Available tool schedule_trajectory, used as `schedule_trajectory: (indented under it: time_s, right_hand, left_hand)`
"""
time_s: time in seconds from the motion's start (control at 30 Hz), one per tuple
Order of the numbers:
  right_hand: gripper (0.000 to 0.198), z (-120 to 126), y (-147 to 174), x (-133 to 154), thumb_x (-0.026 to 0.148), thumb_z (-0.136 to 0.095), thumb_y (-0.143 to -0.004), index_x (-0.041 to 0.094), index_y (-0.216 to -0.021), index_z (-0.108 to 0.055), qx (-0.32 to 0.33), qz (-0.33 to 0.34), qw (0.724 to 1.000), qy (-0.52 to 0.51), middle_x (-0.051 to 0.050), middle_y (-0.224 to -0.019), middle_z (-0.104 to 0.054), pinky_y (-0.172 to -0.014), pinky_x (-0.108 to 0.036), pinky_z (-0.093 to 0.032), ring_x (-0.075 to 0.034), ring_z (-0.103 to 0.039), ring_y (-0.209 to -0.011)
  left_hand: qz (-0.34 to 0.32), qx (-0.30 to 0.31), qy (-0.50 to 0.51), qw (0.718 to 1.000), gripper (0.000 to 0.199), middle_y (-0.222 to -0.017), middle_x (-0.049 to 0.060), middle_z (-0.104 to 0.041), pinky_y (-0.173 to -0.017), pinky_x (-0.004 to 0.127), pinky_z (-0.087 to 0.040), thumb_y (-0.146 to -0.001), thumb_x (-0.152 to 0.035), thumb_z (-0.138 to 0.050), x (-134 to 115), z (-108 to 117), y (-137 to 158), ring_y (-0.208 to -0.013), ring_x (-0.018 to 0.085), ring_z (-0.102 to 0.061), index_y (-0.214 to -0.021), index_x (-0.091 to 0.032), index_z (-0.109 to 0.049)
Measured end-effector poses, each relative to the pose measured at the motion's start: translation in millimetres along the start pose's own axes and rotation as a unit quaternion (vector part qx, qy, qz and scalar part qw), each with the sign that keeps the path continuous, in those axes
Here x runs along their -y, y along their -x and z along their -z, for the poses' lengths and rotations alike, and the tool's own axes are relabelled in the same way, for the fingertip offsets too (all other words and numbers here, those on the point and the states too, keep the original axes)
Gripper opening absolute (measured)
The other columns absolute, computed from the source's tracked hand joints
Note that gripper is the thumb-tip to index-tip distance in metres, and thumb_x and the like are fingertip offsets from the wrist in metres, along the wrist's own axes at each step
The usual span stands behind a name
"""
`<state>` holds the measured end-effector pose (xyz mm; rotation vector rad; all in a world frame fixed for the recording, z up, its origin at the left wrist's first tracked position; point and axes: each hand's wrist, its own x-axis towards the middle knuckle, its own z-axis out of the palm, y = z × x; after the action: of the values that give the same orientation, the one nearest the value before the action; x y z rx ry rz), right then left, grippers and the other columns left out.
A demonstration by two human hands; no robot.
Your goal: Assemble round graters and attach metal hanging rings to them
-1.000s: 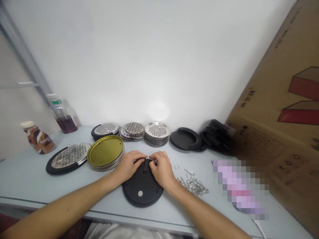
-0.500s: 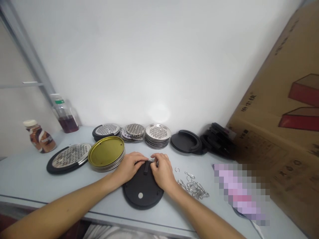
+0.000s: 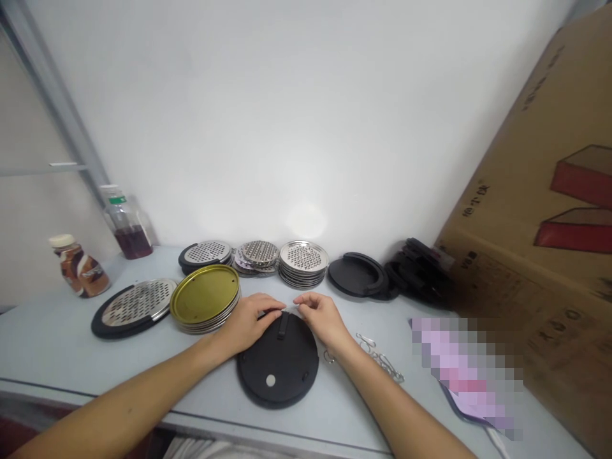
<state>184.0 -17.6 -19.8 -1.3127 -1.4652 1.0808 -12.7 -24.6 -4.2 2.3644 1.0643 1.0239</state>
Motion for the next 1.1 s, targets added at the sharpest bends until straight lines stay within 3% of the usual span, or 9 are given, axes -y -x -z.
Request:
schedule_trajectory:
  time_s: [0.17, 0.33, 0.5, 0.67, 0.8, 0.93, 1.0, 1.1]
  right_hand:
    - [0.020, 10, 2, 6, 0.020, -0.056, -0.070, 0.013, -0.084, -0.068, 0.069, 0.036, 0.994, 0.081, -0.001, -0.071, -0.066, -0.062, -0.025, -0.041, -0.014, -0.056, -0.065]
    - [0.018, 19, 1, 6, 0.026, -0.055, -0.076, 0.013, -0.075, -0.067, 0.089, 0.048, 0.988, 0.120, -0.002, -0.070, -0.067, -0.063, -0.025, -0.043, -0.014, -0.058, -0.065]
    - [0.013, 28, 1, 11, 0.028, -0.060, -0.075, 0.015, -0.074, -0.059, 0.079, -0.048, 0.996, -0.011, 0.000, -0.067, -0.064, -0.058, -0.023, -0.045, -0.013, -0.059, -0.062]
    - [0.023, 36, 1, 17, 0.035, -0.067, -0.073, 0.016, -0.070, -0.056, 0.089, -0.135, 0.982, -0.099, -0.001, -0.067, -0.064, -0.056, -0.024, -0.047, -0.013, -0.060, -0.061]
    - [0.021, 40, -1, 19, 0.030, -0.071, -0.069, 0.015, -0.066, -0.057, 0.073, -0.145, 0.975, -0.154, 0.001, -0.057, -0.057, -0.052, -0.021, -0.046, -0.010, -0.055, -0.055]
    - [0.017, 42, -2, 23, 0.024, -0.072, -0.067, 0.014, -0.067, -0.059, 0.021, -0.136, 0.968, -0.210, 0.002, -0.054, -0.054, -0.049, -0.021, -0.046, -0.009, -0.052, -0.050]
    - [0.016, 43, -2, 24, 0.024, -0.072, -0.068, 0.014, -0.067, -0.059, 0.000, -0.131, 0.963, -0.234, 0.001, -0.055, -0.055, -0.049, -0.021, -0.048, -0.009, -0.052, -0.050]
    - [0.014, 43, -1, 25, 0.021, -0.072, -0.067, 0.014, -0.065, -0.060, -0.013, -0.130, 0.954, -0.269, 0.000, -0.056, -0.055, -0.052, -0.023, -0.052, -0.009, -0.052, -0.050]
  left_hand:
    - [-0.019, 0.021, 0.010, 1.000, 0.017, -0.099, 0.002, -0.069, -0.091, 0.032, -0.044, -0.086, -0.029, -0.062, -9, 6, 0, -0.097, 0.018, -0.059, -0.100, -0.024, -0.071]
    - [-0.045, 0.115, 0.021, 0.992, 0.046, -0.126, 0.006, -0.054, -0.105, 0.039, -0.037, -0.076, -0.042, -0.071, -21, 16, 4, -0.120, 0.023, -0.046, -0.118, -0.029, -0.062]
    - [-0.049, 0.197, 0.012, 0.979, 0.072, -0.142, 0.008, -0.039, -0.110, 0.048, -0.029, -0.064, -0.052, -0.077, -26, 21, 8, -0.135, 0.030, -0.028, -0.129, -0.032, -0.054]
    - [-0.053, 0.227, -0.003, 0.973, 0.086, -0.151, 0.007, -0.027, -0.111, 0.057, -0.020, -0.056, -0.053, -0.081, -24, 20, 10, -0.140, 0.036, -0.016, -0.134, -0.034, -0.048]
    - [-0.063, 0.248, -0.001, 0.967, 0.100, -0.154, 0.008, -0.019, -0.111, 0.063, -0.006, -0.055, -0.054, -0.081, -25, 21, 10, -0.141, 0.038, -0.009, -0.142, -0.033, -0.036]
    - [-0.068, 0.253, -0.005, 0.965, 0.116, -0.156, 0.011, -0.007, -0.110, 0.065, -0.004, -0.053, -0.054, -0.082, -27, 21, 11, -0.142, 0.038, -0.003, -0.148, -0.030, -0.019]
    - [-0.065, 0.238, -0.013, 0.969, 0.114, -0.156, 0.011, -0.008, -0.110, 0.064, -0.005, -0.055, -0.051, -0.082, -29, 21, 12, -0.142, 0.038, -0.005, -0.148, -0.030, -0.019]
    - [-0.070, 0.192, -0.016, 0.979, 0.095, -0.153, 0.010, -0.022, -0.113, 0.059, -0.012, -0.065, -0.037, -0.078, -31, 22, 12, -0.140, 0.033, -0.019, -0.145, -0.030, -0.027]
